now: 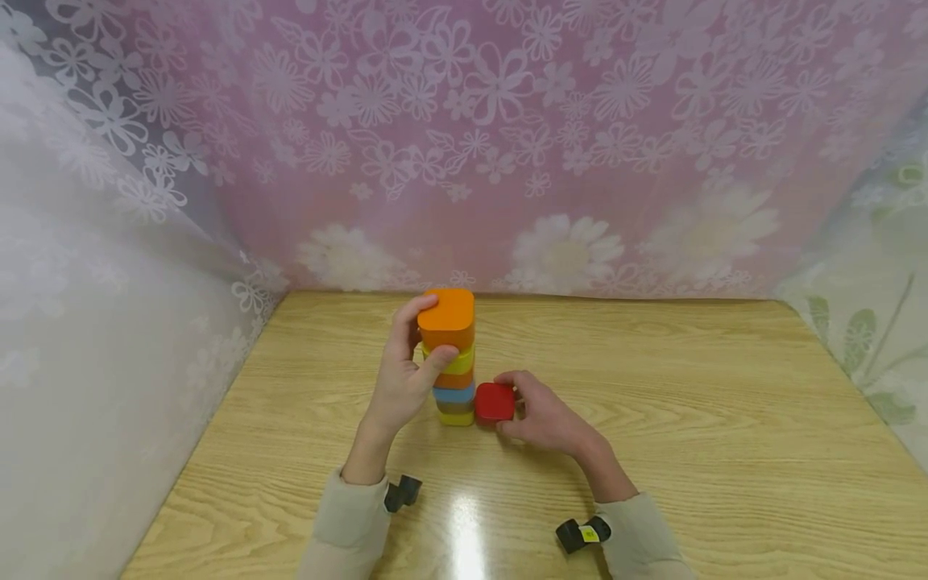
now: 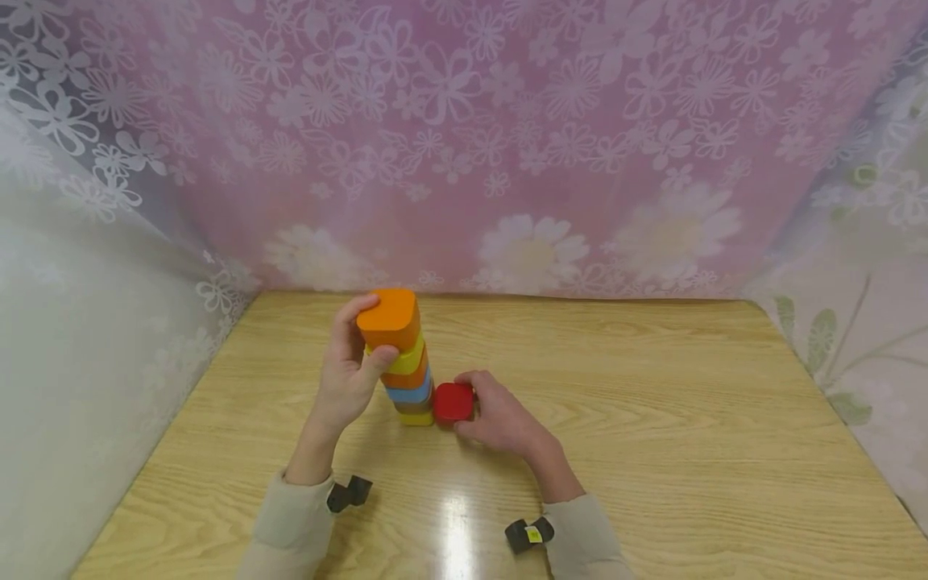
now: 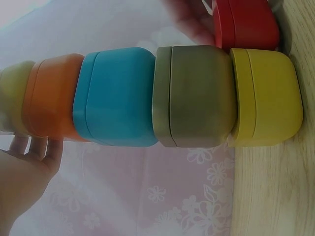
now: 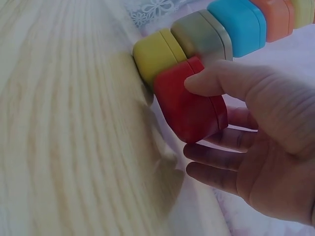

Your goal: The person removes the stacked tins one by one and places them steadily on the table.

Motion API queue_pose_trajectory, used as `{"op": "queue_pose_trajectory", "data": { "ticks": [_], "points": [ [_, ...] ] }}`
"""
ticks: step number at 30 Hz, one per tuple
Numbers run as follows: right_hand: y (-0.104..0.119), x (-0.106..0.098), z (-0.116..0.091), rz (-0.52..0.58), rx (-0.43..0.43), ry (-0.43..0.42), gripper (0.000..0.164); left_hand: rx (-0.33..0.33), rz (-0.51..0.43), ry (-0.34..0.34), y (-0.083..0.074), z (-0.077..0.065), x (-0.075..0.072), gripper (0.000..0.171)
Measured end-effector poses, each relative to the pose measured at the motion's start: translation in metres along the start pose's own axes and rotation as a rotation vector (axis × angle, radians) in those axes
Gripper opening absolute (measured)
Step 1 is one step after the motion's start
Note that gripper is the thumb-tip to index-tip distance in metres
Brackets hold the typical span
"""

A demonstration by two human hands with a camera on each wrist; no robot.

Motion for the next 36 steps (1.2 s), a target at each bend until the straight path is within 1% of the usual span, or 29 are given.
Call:
{"op": "queue_pose_trajectory", "data": {
  "ticks": [7, 17, 22, 29, 31, 36],
  "points": [
    [-0.002, 0.0, 0.0, -0.018, 0.011, 0.002, 0.061, -0.011, -0.002, -0.003, -0.001, 0.001, 0.0, 0.072],
    [-0.002, 0.0, 0.001, -0.004, 0.009, 0.019, 0.063, -0.017, -0.007, -0.006, -0.001, 0.002, -0.001, 0.072],
    [-0.001, 0.0, 0.001, -0.002, 0.015, 0.023, 0.068, -0.015, -0.005, -0.009, -0.001, 0.001, -0.002, 0.072],
    [0.003, 0.001, 0.001, -0.024, -0.014, 0.041, 0.075, -0.015, -0.003, -0.008, -0.002, 0.001, -0.002, 0.072],
    [0.004, 0.0, -0.001, -0.037, -0.012, 0.042, 0.078, -0.018, -0.003, -0.006, -0.001, 0.0, -0.001, 0.071],
    [0.01, -0.009, -0.009, -0.056, 0.031, 0.015, 0.081, -0.022, 0.005, 0.0, -0.001, 0.0, 0.0, 0.071]
  ]
}}
Point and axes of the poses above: each hand's wrist, its own z-axis towards the middle knuckle, its own x-axis out of the palm, y = z × x, the point moved 7 cm from there along z, towards the middle knuckle, and after that the axes turned 13 degrees about y, right-handed, at the moved point
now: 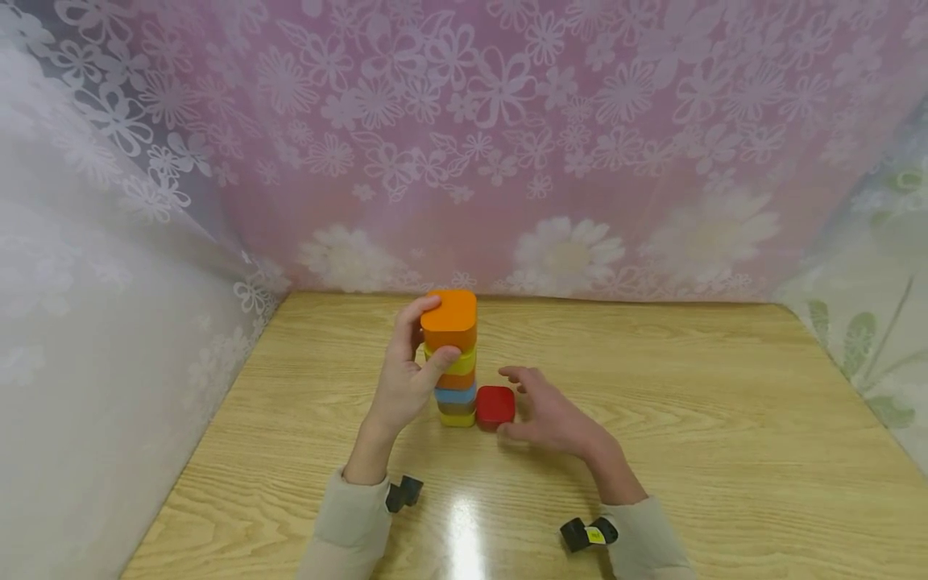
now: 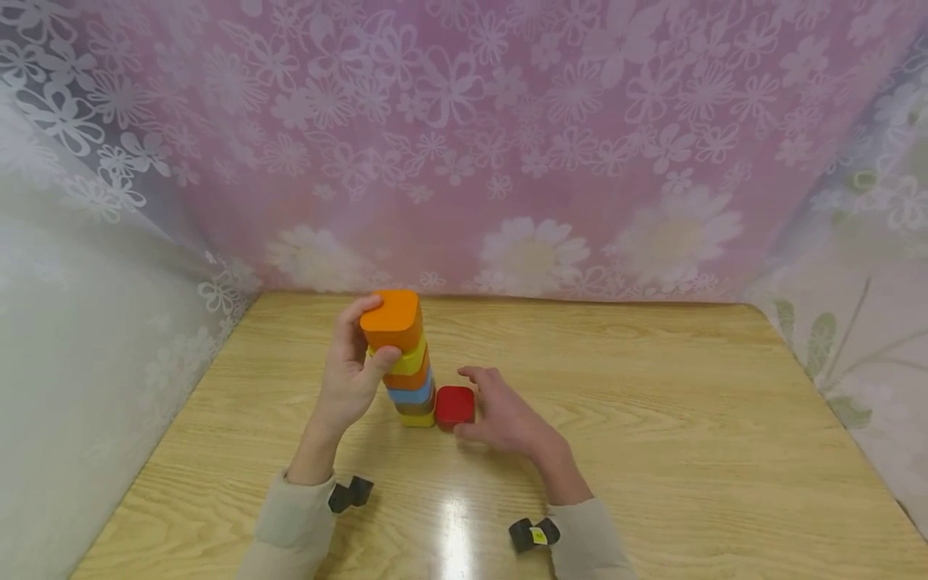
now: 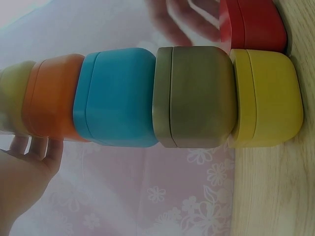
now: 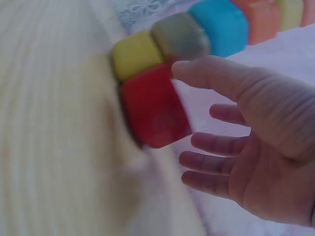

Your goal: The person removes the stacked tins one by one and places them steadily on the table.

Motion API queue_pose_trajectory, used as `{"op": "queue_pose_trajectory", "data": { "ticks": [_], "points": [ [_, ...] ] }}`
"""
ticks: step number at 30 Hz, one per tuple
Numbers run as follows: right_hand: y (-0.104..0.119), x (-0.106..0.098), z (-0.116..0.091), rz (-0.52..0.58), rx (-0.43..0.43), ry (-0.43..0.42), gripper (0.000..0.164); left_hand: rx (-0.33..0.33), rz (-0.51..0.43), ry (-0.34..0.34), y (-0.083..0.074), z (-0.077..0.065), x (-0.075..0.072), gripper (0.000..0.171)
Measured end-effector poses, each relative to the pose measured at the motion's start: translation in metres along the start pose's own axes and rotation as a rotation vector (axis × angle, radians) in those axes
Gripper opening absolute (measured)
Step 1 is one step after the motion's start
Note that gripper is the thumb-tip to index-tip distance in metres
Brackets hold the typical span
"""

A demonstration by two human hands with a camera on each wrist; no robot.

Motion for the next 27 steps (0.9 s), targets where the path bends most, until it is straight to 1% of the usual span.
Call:
{"op": "queue_pose_trajectory", "data": {
  "ticks": [2, 4, 7, 12, 17, 20, 22, 27],
  "points": [
    [0.006, -0.006, -0.005, 0.014, 0.001, -0.019, 0.08, 0.003, 0.002, 0.0, 0.0, 0.0, 0.0, 0.071],
    [0.014, -0.012, -0.008, 0.036, -0.033, -0.044, 0.078, -0.001, 0.0, 0.0, 0.0, -0.001, -0.001, 0.071],
    [0.029, -0.021, -0.013, 0.071, -0.119, -0.106, 0.072, -0.004, -0.002, -0.005, 0.0, -0.001, -0.002, 0.071],
    [0.058, -0.033, -0.023, 0.128, -0.284, -0.242, 0.06, -0.003, -0.004, -0.012, 0.0, -0.001, -0.002, 0.07],
    [0.093, -0.04, -0.03, 0.145, -0.442, -0.345, 0.058, -0.002, -0.006, -0.014, 0.001, 0.0, -0.001, 0.069],
    [0.111, -0.044, -0.029, 0.125, -0.505, -0.379, 0.059, -0.007, -0.002, -0.017, 0.001, -0.001, -0.001, 0.069],
    [0.12, -0.047, -0.027, 0.117, -0.532, -0.39, 0.058, -0.012, 0.001, -0.018, 0.002, -0.001, -0.001, 0.069],
    [0.132, -0.052, -0.021, 0.131, -0.585, -0.419, 0.051, -0.01, -0.003, -0.014, 0.001, -0.001, 0.0, 0.068]
  ]
}}
Point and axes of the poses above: each hand's wrist, its own z-axis towards the middle knuckle, its own x-axis out of the palm, y = z × x, the point moved 7 cm from there along z, towards the middle knuckle, and after that the axes turned 13 degrees about y, right-handed, at the moved point
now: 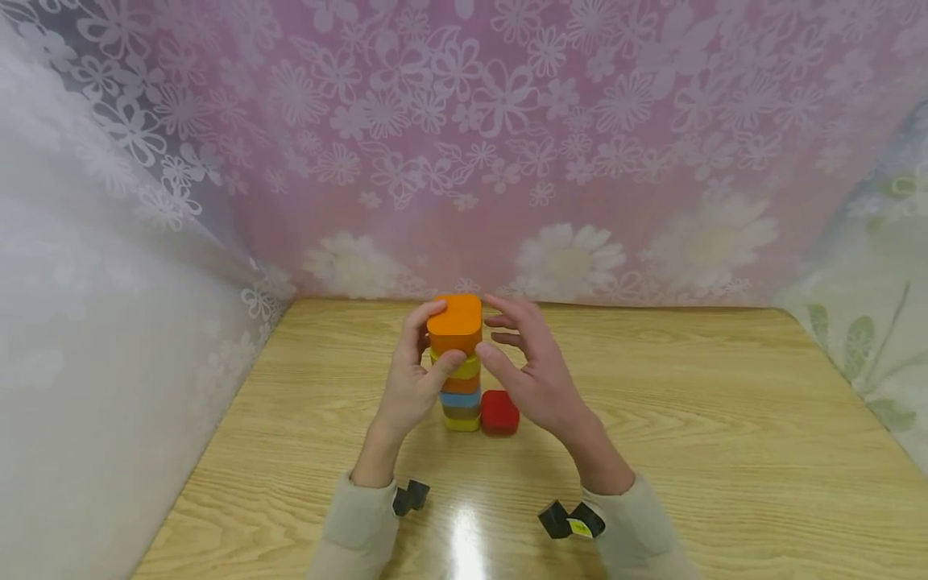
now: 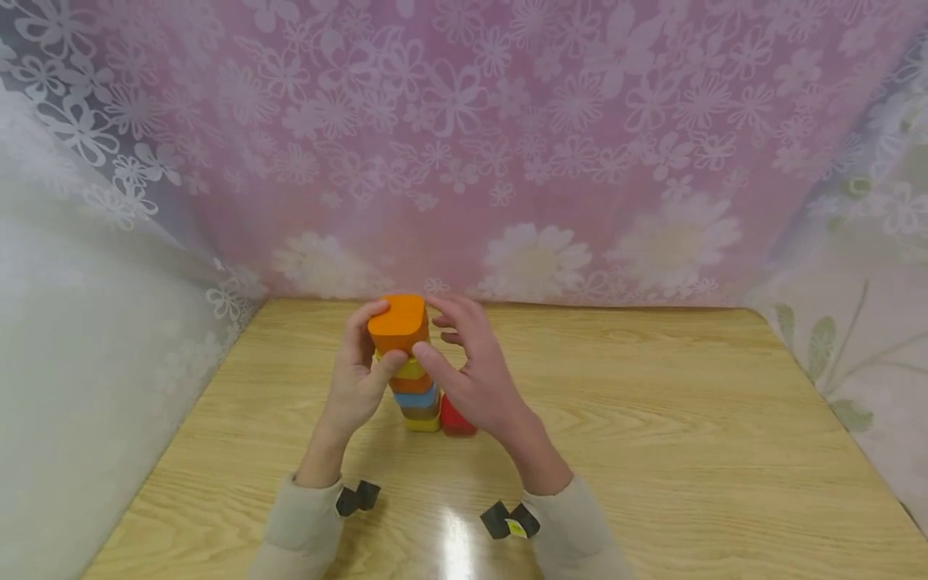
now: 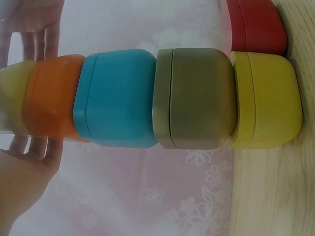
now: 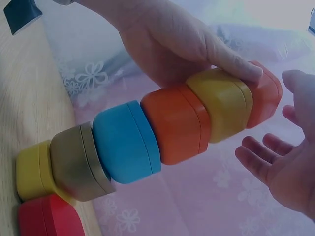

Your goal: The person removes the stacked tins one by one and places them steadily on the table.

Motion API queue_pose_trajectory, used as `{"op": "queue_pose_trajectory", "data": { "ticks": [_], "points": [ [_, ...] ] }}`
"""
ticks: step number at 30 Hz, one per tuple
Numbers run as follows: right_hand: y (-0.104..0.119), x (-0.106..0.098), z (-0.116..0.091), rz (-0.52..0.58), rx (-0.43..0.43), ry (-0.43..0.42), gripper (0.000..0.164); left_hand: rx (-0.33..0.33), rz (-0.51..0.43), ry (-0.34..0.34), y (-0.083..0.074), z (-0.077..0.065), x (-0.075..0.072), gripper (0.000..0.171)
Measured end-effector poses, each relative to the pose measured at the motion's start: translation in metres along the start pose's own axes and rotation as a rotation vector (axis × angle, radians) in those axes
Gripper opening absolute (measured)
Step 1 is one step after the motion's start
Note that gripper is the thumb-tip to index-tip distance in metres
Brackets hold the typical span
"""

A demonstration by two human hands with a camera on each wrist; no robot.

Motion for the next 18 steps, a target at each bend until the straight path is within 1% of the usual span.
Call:
{"op": "queue_pose_trajectory", "data": {
  "ticks": [4, 8, 16, 18],
  "points": [
    [0.002, 0.0, 0.004, 0.006, -0.027, -0.027, 0.046, 0.01, 0.003, 0.0, 0.0, 0.0, 0.0, 0.068],
    [0.004, 0.001, 0.007, -0.006, -0.035, -0.038, 0.045, 0.014, 0.006, 0.001, 0.0, -0.001, 0.0, 0.068],
    [0.006, 0.001, 0.014, -0.041, -0.021, -0.023, 0.03, 0.015, 0.007, 0.012, 0.0, -0.001, 0.0, 0.069],
    [0.005, 0.001, 0.016, -0.047, -0.02, -0.02, 0.03, 0.011, 0.02, 0.01, 0.0, -0.001, 0.0, 0.07]
  ]
}}
Point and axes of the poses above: each hand's wrist, its own z-axis towards the middle knuckle, its own x-axis out of the palm, y = z × x, the point moved 7 cm from there along z, towards the middle knuckle, and after that the axes turned 13 degrees about y, right-handed, at the moved point
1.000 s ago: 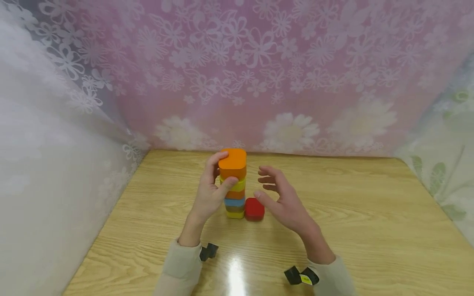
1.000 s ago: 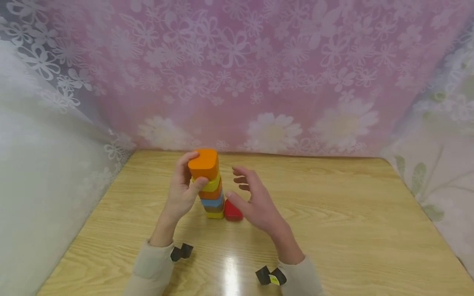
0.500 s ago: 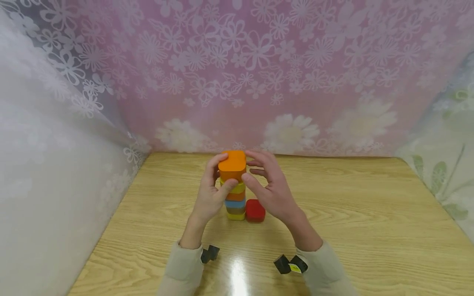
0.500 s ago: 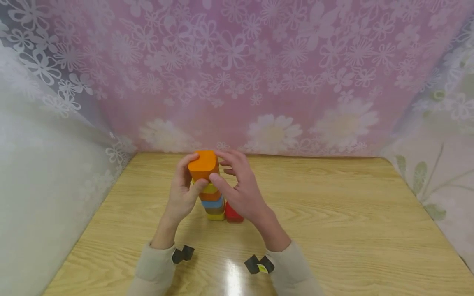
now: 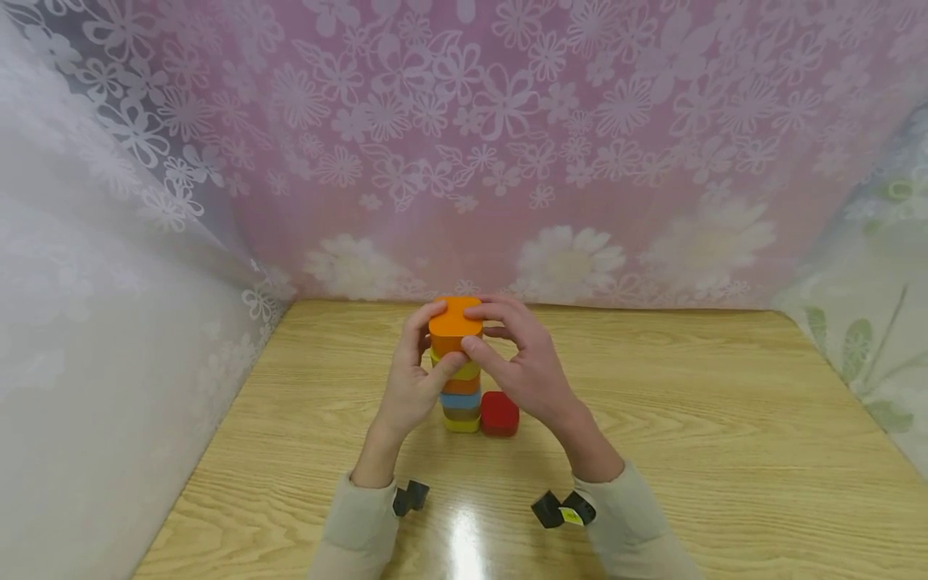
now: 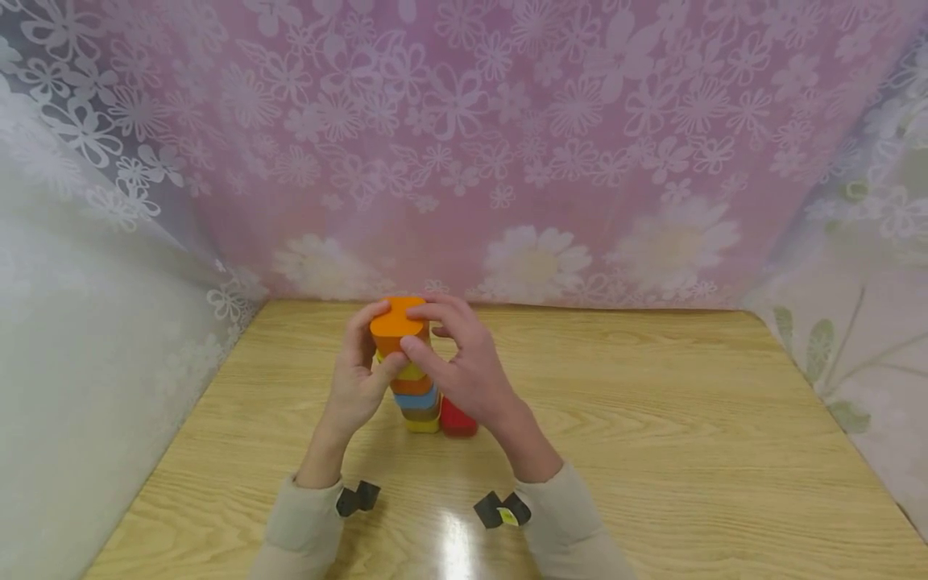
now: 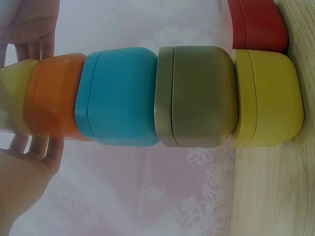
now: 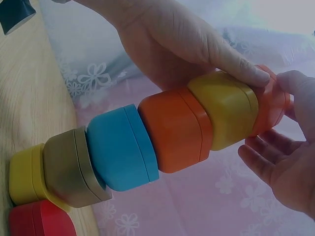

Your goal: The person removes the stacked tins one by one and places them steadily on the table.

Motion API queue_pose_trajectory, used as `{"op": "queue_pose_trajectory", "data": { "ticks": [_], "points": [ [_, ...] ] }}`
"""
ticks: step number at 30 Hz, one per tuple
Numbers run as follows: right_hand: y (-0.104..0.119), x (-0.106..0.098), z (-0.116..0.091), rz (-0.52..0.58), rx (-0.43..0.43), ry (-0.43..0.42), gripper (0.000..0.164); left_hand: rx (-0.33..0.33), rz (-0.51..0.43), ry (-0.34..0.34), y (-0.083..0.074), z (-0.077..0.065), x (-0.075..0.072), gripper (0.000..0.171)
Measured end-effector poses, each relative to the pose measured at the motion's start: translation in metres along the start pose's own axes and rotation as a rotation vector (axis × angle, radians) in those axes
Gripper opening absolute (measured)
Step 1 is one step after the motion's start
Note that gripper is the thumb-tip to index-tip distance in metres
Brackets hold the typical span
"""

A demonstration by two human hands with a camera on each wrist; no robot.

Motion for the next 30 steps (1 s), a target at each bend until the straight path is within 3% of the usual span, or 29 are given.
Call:
{"op": "queue_pose_trajectory", "data": {
  "ticks": [5, 9, 18, 30],
  "points": [
    [-0.001, -0.002, 0.0, 0.004, 0.009, 0.002, 0.03, -0.034, 0.032, 0.005, 0.0, -0.001, 0.0, 0.078],
    [0.0, -0.002, 0.001, 0.01, 0.021, 0.015, 0.03, -0.069, 0.005, 0.013, 0.001, -0.002, -0.001, 0.082],
    [0.0, -0.001, 0.0, -0.007, 0.06, 0.044, 0.034, -0.148, -0.05, 0.08, 0.005, -0.002, 0.001, 0.074],
    [-0.001, 0.003, 0.0, -0.01, 0.072, 0.059, 0.039, -0.158, -0.09, 0.102, 0.01, -0.004, 0.001, 0.073]
  ]
}}
Point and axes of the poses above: each hand's wrist, its own z-axis towards the middle knuckle, its own x-axis out of the palm, y = z × x, the point moved 7 cm from there along z, towards the middle knuckle, and after that the axes turned 13 degrees about y, right-handed, at the moved point
